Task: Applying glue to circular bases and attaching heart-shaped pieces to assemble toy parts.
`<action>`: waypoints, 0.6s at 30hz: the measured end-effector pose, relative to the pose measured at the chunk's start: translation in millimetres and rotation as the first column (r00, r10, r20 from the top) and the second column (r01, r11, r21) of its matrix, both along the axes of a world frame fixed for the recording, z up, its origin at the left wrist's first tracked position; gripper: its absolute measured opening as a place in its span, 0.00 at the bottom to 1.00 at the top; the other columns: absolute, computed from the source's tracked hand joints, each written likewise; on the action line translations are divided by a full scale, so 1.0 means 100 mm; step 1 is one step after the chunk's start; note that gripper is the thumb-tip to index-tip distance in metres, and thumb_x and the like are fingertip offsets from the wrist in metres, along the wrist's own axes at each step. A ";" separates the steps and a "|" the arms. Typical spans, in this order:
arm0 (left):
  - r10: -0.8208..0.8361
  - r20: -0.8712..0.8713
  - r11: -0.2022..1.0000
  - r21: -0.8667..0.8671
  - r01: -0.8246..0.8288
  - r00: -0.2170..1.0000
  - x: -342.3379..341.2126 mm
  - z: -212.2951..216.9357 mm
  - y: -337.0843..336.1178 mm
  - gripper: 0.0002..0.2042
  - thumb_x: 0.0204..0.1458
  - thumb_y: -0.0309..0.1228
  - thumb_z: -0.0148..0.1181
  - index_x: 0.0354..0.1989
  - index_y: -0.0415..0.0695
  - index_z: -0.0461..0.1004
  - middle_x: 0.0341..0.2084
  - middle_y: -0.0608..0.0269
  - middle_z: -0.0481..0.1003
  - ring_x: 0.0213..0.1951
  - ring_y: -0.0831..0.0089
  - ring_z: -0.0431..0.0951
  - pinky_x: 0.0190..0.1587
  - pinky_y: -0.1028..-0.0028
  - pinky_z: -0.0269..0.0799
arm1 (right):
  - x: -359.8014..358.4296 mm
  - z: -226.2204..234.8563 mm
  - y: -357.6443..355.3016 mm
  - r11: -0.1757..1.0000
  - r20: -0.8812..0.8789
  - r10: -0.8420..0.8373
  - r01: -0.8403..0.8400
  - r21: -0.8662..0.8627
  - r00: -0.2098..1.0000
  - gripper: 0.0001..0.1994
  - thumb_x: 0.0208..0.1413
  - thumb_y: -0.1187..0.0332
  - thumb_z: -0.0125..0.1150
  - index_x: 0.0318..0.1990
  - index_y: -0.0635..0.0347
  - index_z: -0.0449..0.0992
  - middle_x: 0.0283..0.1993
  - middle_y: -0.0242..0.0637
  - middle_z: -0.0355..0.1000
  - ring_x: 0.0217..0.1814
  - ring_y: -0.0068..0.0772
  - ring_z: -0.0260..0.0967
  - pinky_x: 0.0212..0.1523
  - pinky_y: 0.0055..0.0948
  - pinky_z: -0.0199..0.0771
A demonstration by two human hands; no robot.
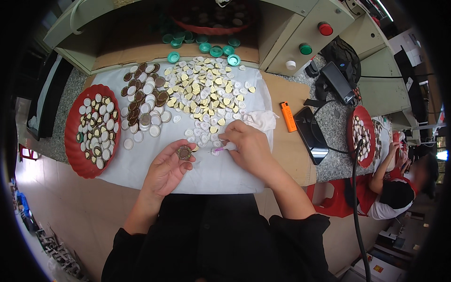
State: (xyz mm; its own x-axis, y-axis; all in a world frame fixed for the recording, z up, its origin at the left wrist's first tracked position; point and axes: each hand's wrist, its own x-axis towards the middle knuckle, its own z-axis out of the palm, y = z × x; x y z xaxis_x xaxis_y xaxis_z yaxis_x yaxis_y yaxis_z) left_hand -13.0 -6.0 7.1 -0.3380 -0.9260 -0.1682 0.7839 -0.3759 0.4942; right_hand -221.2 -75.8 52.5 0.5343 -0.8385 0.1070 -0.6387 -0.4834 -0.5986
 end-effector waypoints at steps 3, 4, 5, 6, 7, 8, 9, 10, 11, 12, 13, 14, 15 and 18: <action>-0.010 -0.017 1.000 0.002 0.010 1.000 0.01 0.00 0.01 0.16 0.51 0.26 0.44 0.49 0.39 0.58 0.46 0.55 0.63 0.40 0.70 0.66 0.40 0.74 0.62 | -0.02 -0.05 -0.03 0.993 0.056 0.039 -0.032 -0.112 0.998 0.15 0.29 0.83 0.55 0.32 0.62 0.73 0.27 0.36 0.68 0.31 0.32 0.67 0.29 0.23 0.66; -0.006 -0.012 1.000 0.003 0.006 1.000 0.00 -0.01 0.00 0.16 0.51 0.26 0.44 0.49 0.39 0.58 0.46 0.55 0.63 0.40 0.70 0.66 0.40 0.74 0.62 | -0.05 -0.05 -0.04 0.999 0.151 0.021 -0.015 -0.041 0.988 0.14 0.31 0.83 0.55 0.32 0.63 0.73 0.27 0.36 0.68 0.31 0.30 0.68 0.30 0.23 0.65; -0.015 -0.030 1.000 0.000 0.015 0.999 0.00 -0.03 0.00 0.16 0.51 0.26 0.44 0.49 0.39 0.58 0.46 0.55 0.63 0.39 0.70 0.66 0.40 0.75 0.61 | -0.04 -0.05 -0.04 0.999 0.245 -0.003 -0.006 0.036 0.969 0.13 0.32 0.83 0.55 0.31 0.63 0.73 0.26 0.36 0.69 0.32 0.28 0.68 0.30 0.23 0.65; -0.025 -0.048 1.000 -0.002 0.025 0.999 0.01 -0.03 0.01 0.16 0.51 0.26 0.43 0.49 0.39 0.58 0.46 0.55 0.62 0.39 0.70 0.66 0.39 0.75 0.61 | 0.03 0.01 0.03 0.979 0.339 -0.135 0.073 0.189 0.931 0.08 0.36 0.79 0.58 0.29 0.63 0.73 0.26 0.36 0.70 0.29 0.26 0.67 0.32 0.20 0.65; -0.016 -0.006 1.000 -0.003 0.016 1.000 0.01 -0.03 0.01 0.15 0.52 0.26 0.43 0.49 0.39 0.59 0.46 0.56 0.63 0.38 0.71 0.66 0.39 0.75 0.61 | 0.10 0.05 0.10 0.923 0.424 -0.251 0.083 0.376 0.870 0.06 0.39 0.77 0.58 0.29 0.64 0.73 0.26 0.35 0.70 0.29 0.23 0.65 0.32 0.19 0.64; -0.020 -0.002 1.000 -0.002 0.020 1.000 0.00 -0.03 0.00 0.15 0.52 0.26 0.43 0.49 0.39 0.59 0.46 0.56 0.63 0.38 0.71 0.66 0.39 0.75 0.61 | 0.14 0.09 0.17 0.834 0.472 -0.382 0.076 0.546 0.795 0.05 0.41 0.75 0.59 0.29 0.64 0.73 0.26 0.33 0.70 0.29 0.19 0.64 0.32 0.18 0.64; -0.029 0.020 1.000 0.000 0.029 0.999 -0.01 -0.03 -0.01 0.15 0.52 0.26 0.43 0.48 0.39 0.59 0.45 0.56 0.64 0.38 0.71 0.66 0.39 0.75 0.61 | 0.18 0.10 0.21 0.770 0.497 -0.432 0.020 0.638 0.753 0.06 0.42 0.74 0.60 0.29 0.65 0.73 0.27 0.31 0.69 0.28 0.15 0.62 0.30 0.16 0.63; -0.038 0.043 0.999 0.003 0.038 0.998 -0.01 -0.03 -0.01 0.14 0.52 0.26 0.43 0.48 0.38 0.60 0.44 0.56 0.64 0.38 0.72 0.66 0.39 0.75 0.61 | 0.22 0.08 0.26 0.703 0.525 -0.488 -0.042 0.710 0.697 0.06 0.42 0.74 0.60 0.30 0.65 0.72 0.27 0.32 0.70 0.27 0.15 0.61 0.28 0.16 0.62; -0.041 0.046 0.999 0.004 0.041 0.998 -0.01 -0.02 -0.01 0.14 0.52 0.26 0.43 0.48 0.38 0.60 0.44 0.56 0.64 0.38 0.72 0.66 0.39 0.75 0.61 | 0.25 0.04 0.31 0.631 0.542 -0.545 -0.113 0.768 0.640 0.06 0.42 0.74 0.60 0.30 0.65 0.72 0.27 0.33 0.70 0.25 0.15 0.61 0.26 0.15 0.61; -0.035 0.068 0.999 -0.001 0.035 0.997 -0.02 -0.01 -0.01 0.14 0.52 0.25 0.42 0.47 0.38 0.60 0.44 0.56 0.65 0.39 0.72 0.66 0.39 0.75 0.61 | 0.30 0.02 0.35 0.571 0.563 -0.617 -0.180 0.801 0.549 0.06 0.42 0.74 0.60 0.29 0.65 0.72 0.27 0.33 0.69 0.23 0.15 0.59 0.23 0.14 0.58; -0.030 0.090 1.000 -0.007 0.031 0.996 -0.03 0.00 -0.01 0.13 0.52 0.25 0.42 0.47 0.37 0.61 0.43 0.57 0.65 0.39 0.72 0.66 0.39 0.75 0.61 | 0.33 -0.01 0.38 0.570 0.564 -0.620 -0.180 0.802 0.546 0.06 0.42 0.74 0.60 0.29 0.65 0.72 0.27 0.33 0.69 0.23 0.15 0.59 0.23 0.14 0.58; -0.032 0.093 0.999 -0.006 0.032 0.995 -0.03 0.00 0.00 0.13 0.52 0.25 0.42 0.47 0.37 0.61 0.43 0.57 0.65 0.39 0.72 0.66 0.39 0.75 0.61 | 0.36 -0.03 0.40 0.521 0.540 -0.659 -0.200 0.830 0.523 0.06 0.42 0.74 0.60 0.30 0.64 0.72 0.26 0.32 0.68 0.22 0.15 0.58 0.22 0.13 0.58; -0.026 0.103 0.999 -0.018 0.028 0.994 -0.03 0.00 0.01 0.13 0.52 0.25 0.42 0.46 0.37 0.61 0.42 0.57 0.65 0.39 0.72 0.66 0.39 0.74 0.61 | 0.38 -0.05 0.42 0.470 0.513 -0.697 -0.220 0.855 0.501 0.07 0.42 0.74 0.60 0.30 0.64 0.72 0.25 0.30 0.67 0.22 0.15 0.58 0.22 0.13 0.57; -0.025 0.120 0.999 -0.045 0.030 0.992 -0.03 0.00 0.03 0.14 0.52 0.25 0.42 0.47 0.36 0.61 0.41 0.58 0.66 0.40 0.73 0.66 0.40 0.74 0.62 | 0.43 0.00 0.45 0.509 0.470 -0.669 -0.105 0.854 0.576 0.09 0.41 0.75 0.61 0.31 0.64 0.69 0.23 0.29 0.64 0.22 0.14 0.57 0.22 0.12 0.57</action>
State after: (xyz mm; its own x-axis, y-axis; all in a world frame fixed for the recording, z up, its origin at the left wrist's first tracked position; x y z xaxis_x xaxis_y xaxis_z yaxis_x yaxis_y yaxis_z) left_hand -16.2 -3.5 7.3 -0.3434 -0.9245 -0.1654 0.7078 -0.3705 0.6014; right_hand -177.8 -30.8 52.9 0.3095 -0.8423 -0.4413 0.1680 0.5053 -0.8465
